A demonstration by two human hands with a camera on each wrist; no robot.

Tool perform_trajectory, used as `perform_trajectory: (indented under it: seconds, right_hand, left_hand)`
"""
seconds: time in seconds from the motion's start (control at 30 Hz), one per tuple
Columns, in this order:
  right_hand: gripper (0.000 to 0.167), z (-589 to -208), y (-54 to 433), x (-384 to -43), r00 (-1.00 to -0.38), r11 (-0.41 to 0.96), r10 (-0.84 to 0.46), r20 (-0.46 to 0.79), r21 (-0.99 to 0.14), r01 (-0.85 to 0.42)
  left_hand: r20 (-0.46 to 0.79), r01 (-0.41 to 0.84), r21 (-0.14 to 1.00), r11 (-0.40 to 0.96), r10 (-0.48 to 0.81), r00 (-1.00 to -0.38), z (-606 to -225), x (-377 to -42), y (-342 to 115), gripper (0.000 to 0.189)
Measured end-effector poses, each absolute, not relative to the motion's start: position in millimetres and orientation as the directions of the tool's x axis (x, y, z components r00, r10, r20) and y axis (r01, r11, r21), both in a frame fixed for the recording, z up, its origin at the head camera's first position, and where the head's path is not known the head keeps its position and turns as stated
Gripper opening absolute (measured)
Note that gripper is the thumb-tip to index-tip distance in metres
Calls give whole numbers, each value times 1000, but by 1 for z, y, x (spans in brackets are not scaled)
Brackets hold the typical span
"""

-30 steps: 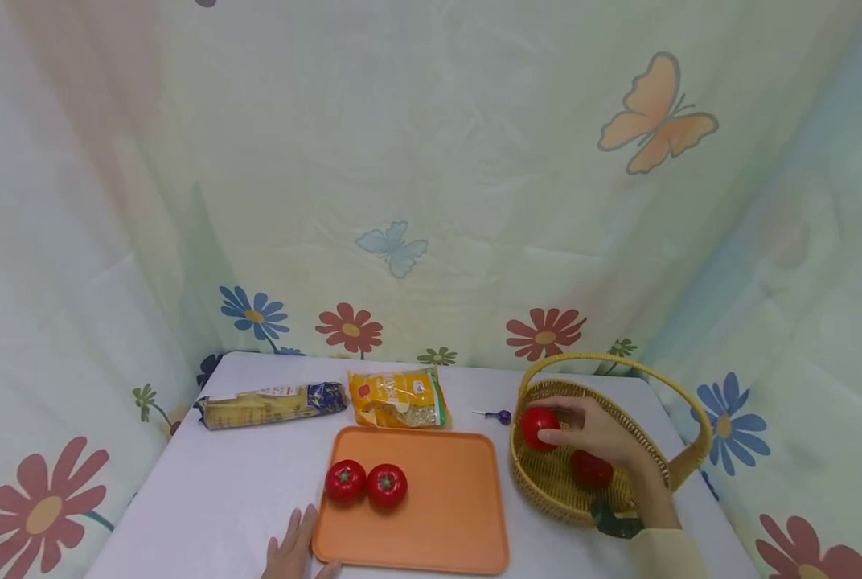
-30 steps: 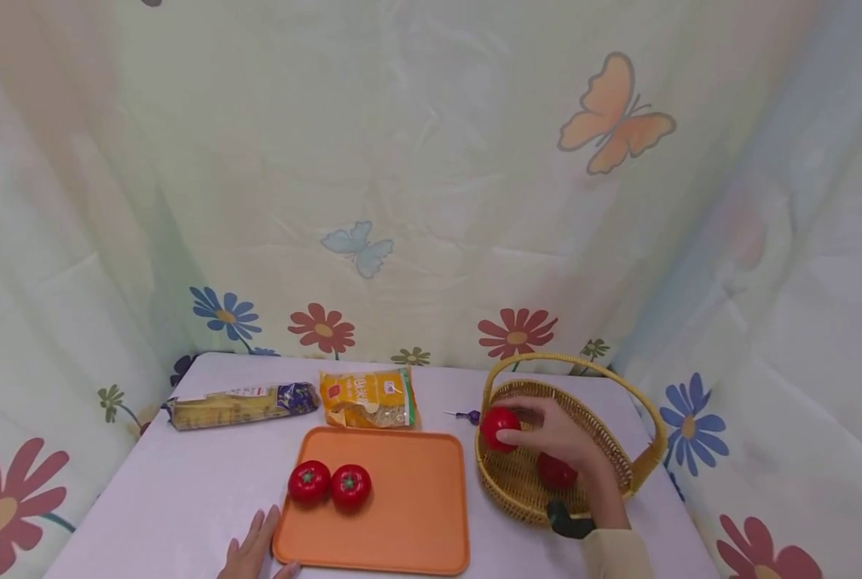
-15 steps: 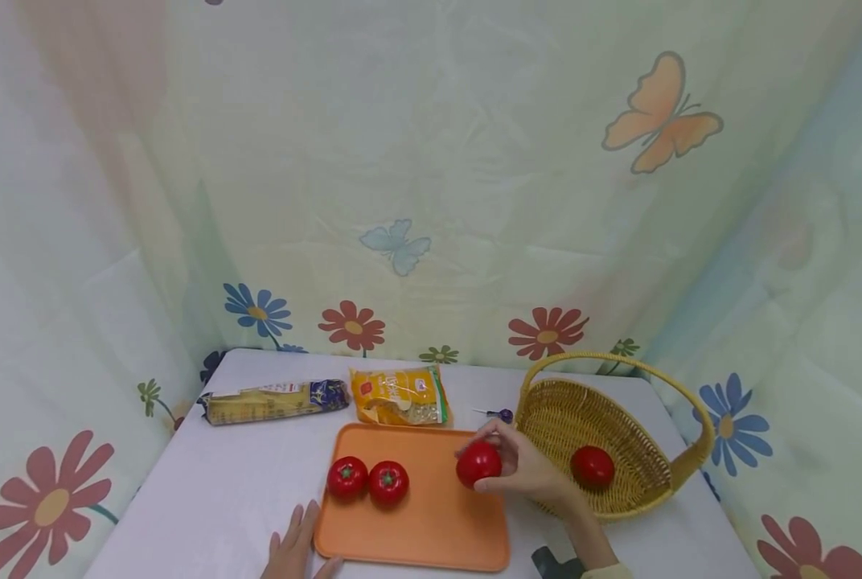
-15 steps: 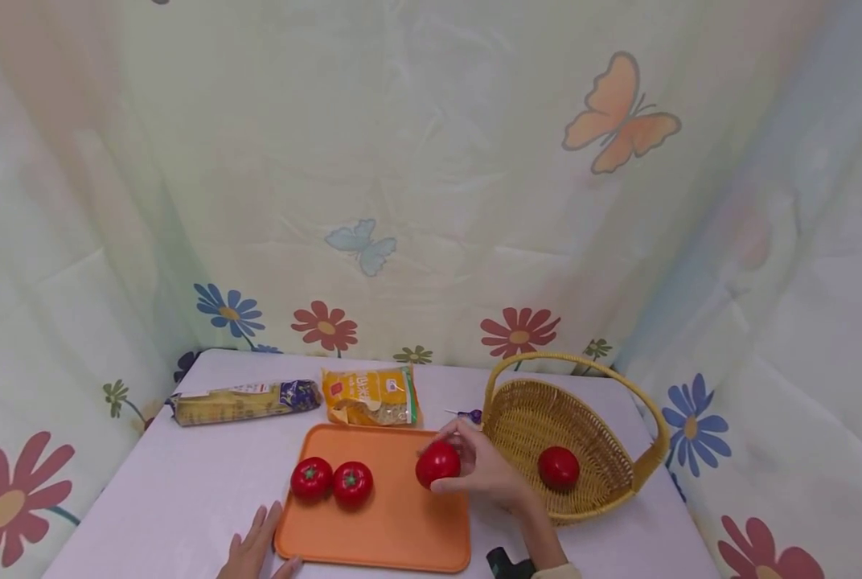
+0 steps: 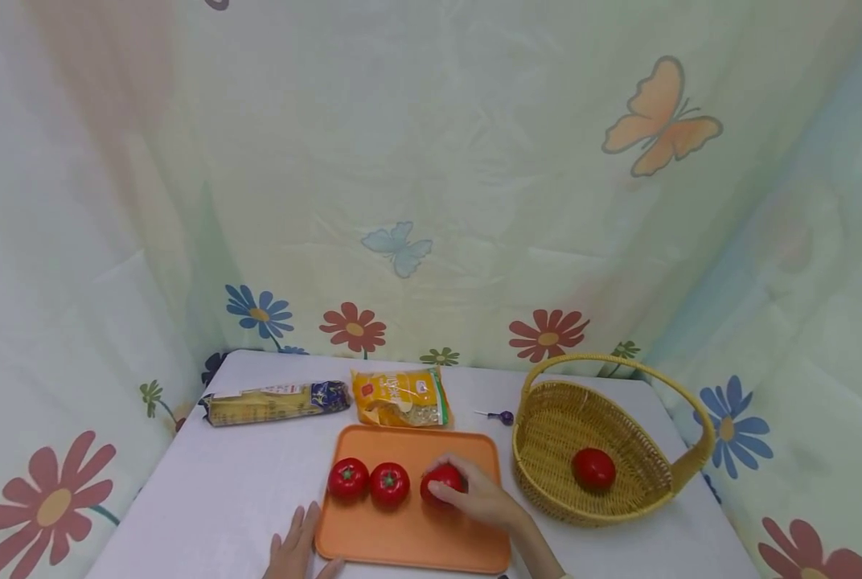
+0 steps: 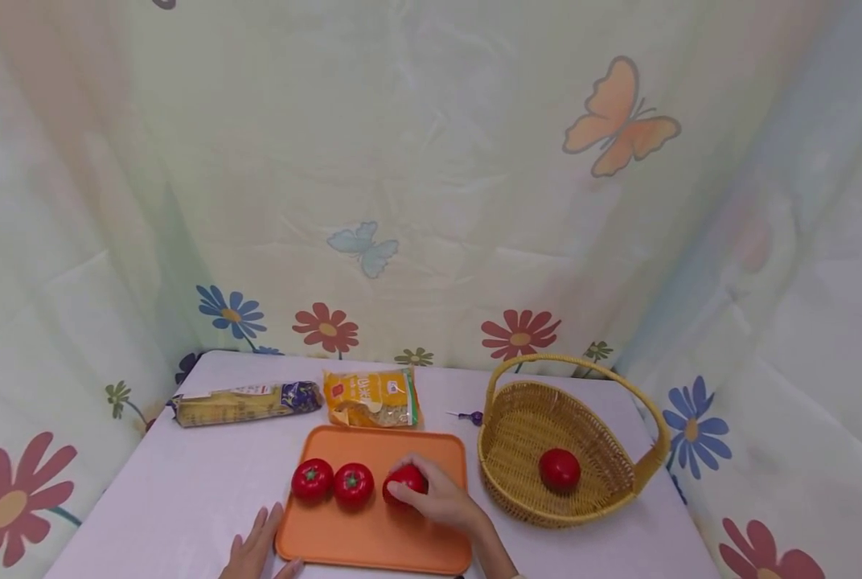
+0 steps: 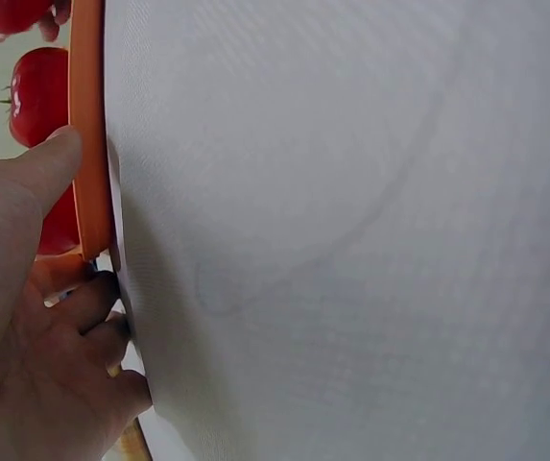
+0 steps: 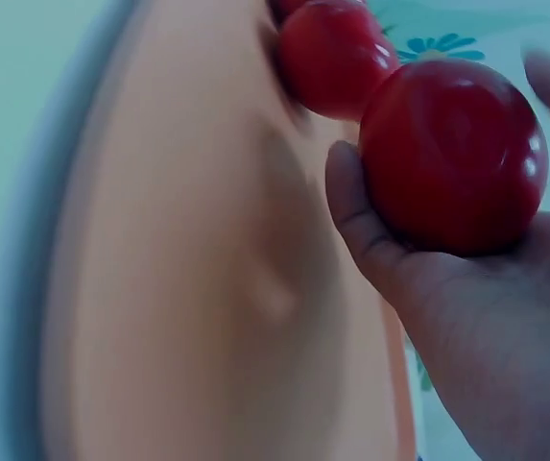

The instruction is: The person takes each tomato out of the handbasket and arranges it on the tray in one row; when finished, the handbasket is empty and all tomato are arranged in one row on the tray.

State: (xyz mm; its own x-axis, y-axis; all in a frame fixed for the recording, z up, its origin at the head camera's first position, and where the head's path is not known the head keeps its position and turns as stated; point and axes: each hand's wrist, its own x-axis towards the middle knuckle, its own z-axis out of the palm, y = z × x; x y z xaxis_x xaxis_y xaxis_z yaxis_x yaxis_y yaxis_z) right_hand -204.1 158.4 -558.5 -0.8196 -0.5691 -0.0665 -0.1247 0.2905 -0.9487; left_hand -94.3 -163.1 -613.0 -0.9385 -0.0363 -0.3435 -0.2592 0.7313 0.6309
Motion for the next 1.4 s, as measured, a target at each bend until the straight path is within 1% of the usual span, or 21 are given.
perform_trajectory:
  seconds: [0.1, 0.17, 0.27, 0.33, 0.4, 0.47, 0.6, 0.87, 1.13, 1.27, 1.4]
  right_hand:
    - [34, -564, 153, -204, -842, 317, -536, -62, -939, -133]
    - [43, -568, 150, -204, -861, 333, -507, -43, -931, -149]
    - [61, -572, 148, -205, -876, 354, -482, 19, -910, -215]
    - [69, -574, 147, -205, -876, 372, -478, 63, -889, -266]
    - [74, -576, 145, -205, -873, 396, -479, 94, -864, -310]
    - [76, -577, 142, -205, -871, 420, -480, 101, -846, -330]
    - [78, -579, 137, -205, -873, 442, -482, 78, -838, -319]
    - [68, -581, 134, -202, -876, 484, -481, 35, -822, -299]
    - [69, -583, 131, -203, -882, 512, -471, 16, -809, -288]
    - [77, -584, 131, -204, -875, 517, -482, 36, -795, -317]
    - [92, -582, 134, -202, -870, 517, -491, 52, -786, -339]
  left_hand:
    - [-352, -269, 626, 732, -43, -935, -613, -94, -162, 117]
    - [-356, -271, 622, 734, -43, -933, -613, -94, -162, 117]
    - [-360, -275, 621, 734, -44, -932, -615, -95, -162, 118]
    - [-362, -275, 619, 736, -44, -931, -616, -95, -162, 118]
    - [-359, -270, 617, 739, -42, -933, -616, -95, -163, 116]
    - [-352, -262, 618, 741, -37, -935, -615, -95, -163, 114]
    - [-339, -249, 625, 740, -30, -940, -614, -96, -163, 111]
    - [-335, -244, 618, 747, -31, -942, -613, -95, -161, 111]
    - [-340, -248, 613, 750, -32, -940, -614, -95, -162, 112]
    - [-340, -247, 615, 749, -31, -940, -615, -95, -163, 113]
    - [-345, -250, 616, 747, -29, -938, -616, -95, -164, 113]
